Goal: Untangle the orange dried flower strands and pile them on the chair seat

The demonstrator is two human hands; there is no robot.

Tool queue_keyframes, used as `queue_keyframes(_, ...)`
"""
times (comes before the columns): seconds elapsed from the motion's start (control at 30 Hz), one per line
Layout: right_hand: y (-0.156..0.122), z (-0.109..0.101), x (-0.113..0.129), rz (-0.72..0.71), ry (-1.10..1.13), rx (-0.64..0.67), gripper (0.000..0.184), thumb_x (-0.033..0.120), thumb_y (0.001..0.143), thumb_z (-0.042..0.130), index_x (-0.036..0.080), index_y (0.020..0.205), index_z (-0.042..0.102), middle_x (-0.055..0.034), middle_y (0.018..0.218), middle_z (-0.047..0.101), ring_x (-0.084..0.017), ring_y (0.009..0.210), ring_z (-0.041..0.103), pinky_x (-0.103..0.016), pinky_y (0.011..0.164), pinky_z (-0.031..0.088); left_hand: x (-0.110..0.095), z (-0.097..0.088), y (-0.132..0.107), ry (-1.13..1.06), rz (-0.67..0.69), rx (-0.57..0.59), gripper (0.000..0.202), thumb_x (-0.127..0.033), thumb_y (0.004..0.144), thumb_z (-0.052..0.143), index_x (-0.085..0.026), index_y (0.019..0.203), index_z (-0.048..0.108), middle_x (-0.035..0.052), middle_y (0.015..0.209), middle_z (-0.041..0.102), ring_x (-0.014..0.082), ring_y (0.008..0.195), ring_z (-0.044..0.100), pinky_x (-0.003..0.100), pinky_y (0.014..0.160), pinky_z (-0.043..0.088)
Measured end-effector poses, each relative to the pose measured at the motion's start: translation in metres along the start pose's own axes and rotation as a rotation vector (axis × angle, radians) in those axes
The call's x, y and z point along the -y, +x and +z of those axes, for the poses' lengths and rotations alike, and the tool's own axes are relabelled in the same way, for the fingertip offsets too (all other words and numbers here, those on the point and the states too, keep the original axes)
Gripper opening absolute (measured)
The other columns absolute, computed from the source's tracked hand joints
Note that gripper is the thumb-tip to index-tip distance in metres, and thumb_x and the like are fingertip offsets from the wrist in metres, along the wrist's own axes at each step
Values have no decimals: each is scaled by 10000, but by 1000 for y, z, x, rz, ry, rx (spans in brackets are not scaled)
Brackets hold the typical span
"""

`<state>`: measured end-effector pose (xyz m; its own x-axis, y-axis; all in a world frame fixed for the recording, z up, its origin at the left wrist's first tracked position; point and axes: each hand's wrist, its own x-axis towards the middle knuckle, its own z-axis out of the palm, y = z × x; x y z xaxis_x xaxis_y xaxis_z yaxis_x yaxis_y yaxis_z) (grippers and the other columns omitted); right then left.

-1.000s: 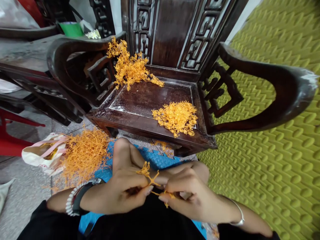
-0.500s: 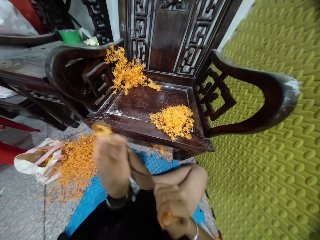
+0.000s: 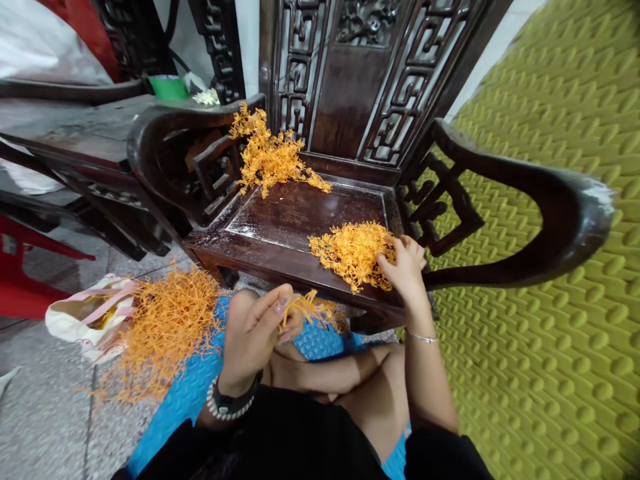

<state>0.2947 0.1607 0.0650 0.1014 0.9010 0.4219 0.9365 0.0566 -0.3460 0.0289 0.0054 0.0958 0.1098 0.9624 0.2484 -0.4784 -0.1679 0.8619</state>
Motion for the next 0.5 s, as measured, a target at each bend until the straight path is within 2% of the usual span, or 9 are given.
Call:
queue_keyframes(0.07,-1,4,0,-29,2,-27,356,246,748,542,176,1088,622,-187,1272,534,-407,1221,413,-634,973,315,-2,0,3,-165,-58,3,426,-434,970,440,-183,643,333,-75,510,230,49,412,202,177,426,246)
queue_keyframes(0.17,-12,-2,19,-41,95,-150,194,240,790,515,169,916,644,-170,1157,607,-390,1204,438,-631,1021,262,-5,3,7,-315,-125,2,480,-464,945,491,-172,609,312,-88,504,181,35,400,123,160,412,200)
queue_keyframes(0.23,-27,-14,45,-111,356,-198,188,315,869,489,187,874,627,-145,1094,629,-338,1143,506,-564,1012,331,-5,4,9,-359,-158,-7,492,-501,927,509,-171,613,324,-92,511,180,30,392,100,160,396,175)
queue_keyframes(0.27,-38,-22,60,-195,536,-187,220,368,907,472,201,903,615,-122,1070,635,-294,1090,547,-506,989,383,-3,4,9,-366,-170,-7,501,-543,914,506,-173,624,335,-93,515,186,29,390,98,164,393,169)
queue_keyframes(0.33,-61,-38,90,-467,861,105,340,474,960,382,210,1032,585,-106,1064,627,-247,1023,585,-408,867,475,3,2,7,-336,-164,-7,542,-655,852,514,-178,644,363,-93,527,204,32,397,114,175,396,176)
queue_keyframes(0.37,-72,-44,104,-596,889,235,369,519,933,442,200,1074,563,-107,1061,621,-238,978,588,-376,814,485,7,0,6,-292,-153,-5,554,-687,817,534,-179,654,382,-91,535,219,35,405,131,182,399,183)
queue_keyframes(0.4,-82,-48,115,-661,837,302,327,485,933,477,193,1058,551,-94,1006,623,-218,908,584,-350,778,474,12,-2,3,-232,-142,-3,550,-686,797,562,-179,658,400,-87,539,231,40,414,149,188,403,188)
queue_keyframes(0.47,-96,-49,128,-716,720,307,215,383,964,462,190,905,536,-43,813,592,-170,727,528,-306,690,427,21,-6,-3,-76,-109,-35,502,-602,825,595,-176,629,414,-78,530,241,52,427,187,200,411,195)
queue_keyframes(0.5,-101,-46,131,-722,675,272,236,339,983,427,197,815,510,-17,720,546,-153,653,478,-294,649,394,26,-9,-7,27,-95,-83,487,-546,857,584,-175,598,404,-71,520,244,59,433,207,205,419,206)
